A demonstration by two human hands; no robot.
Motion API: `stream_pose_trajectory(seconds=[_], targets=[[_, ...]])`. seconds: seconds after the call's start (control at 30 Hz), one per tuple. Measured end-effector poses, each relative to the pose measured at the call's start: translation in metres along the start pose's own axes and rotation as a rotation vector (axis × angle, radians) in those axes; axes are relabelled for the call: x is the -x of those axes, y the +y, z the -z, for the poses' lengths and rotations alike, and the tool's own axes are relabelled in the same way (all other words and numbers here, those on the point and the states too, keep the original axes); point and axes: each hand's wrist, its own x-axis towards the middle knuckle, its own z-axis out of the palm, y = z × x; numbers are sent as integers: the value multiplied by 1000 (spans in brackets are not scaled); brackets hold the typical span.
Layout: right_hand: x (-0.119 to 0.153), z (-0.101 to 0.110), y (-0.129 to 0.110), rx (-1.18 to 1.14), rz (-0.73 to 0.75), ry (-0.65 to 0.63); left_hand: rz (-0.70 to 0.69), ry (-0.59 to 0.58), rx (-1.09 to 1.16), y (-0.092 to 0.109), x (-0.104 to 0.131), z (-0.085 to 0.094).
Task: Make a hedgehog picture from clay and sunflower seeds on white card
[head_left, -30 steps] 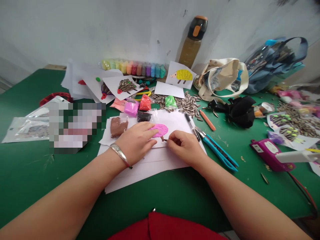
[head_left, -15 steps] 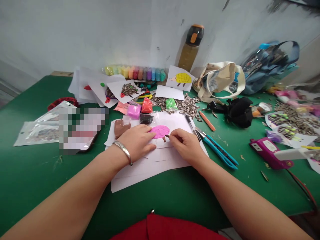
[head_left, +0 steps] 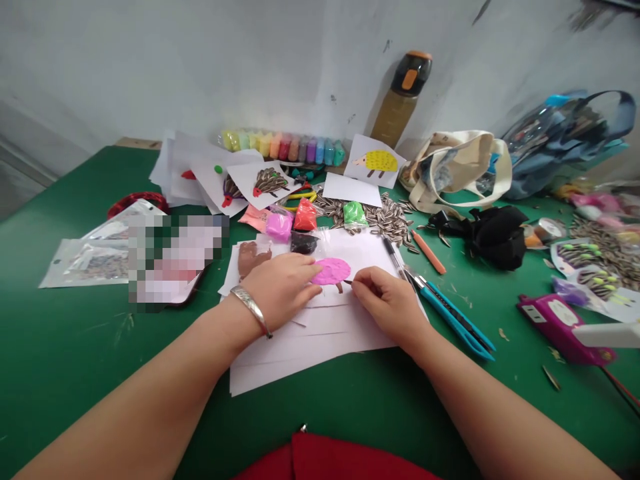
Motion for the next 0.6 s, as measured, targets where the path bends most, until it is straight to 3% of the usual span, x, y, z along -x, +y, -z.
stream_pose_trajectory(seconds=[0.13,0.23,0.37,0.53,0.6], targets=[[1,-2,2,38,54,4,154,240,-60,-11,7,18],[1,-5,4,75,111,29,393,275,-160,-23,11,33],[-1,-5,5,140,138,63,565,146,-213,-37,11,41],[-2,-5,6,229,140,52,619,-122,-156,-43,9,40],[-2,-5,6,249,140,50,643,-166,-128,-44,10,38]])
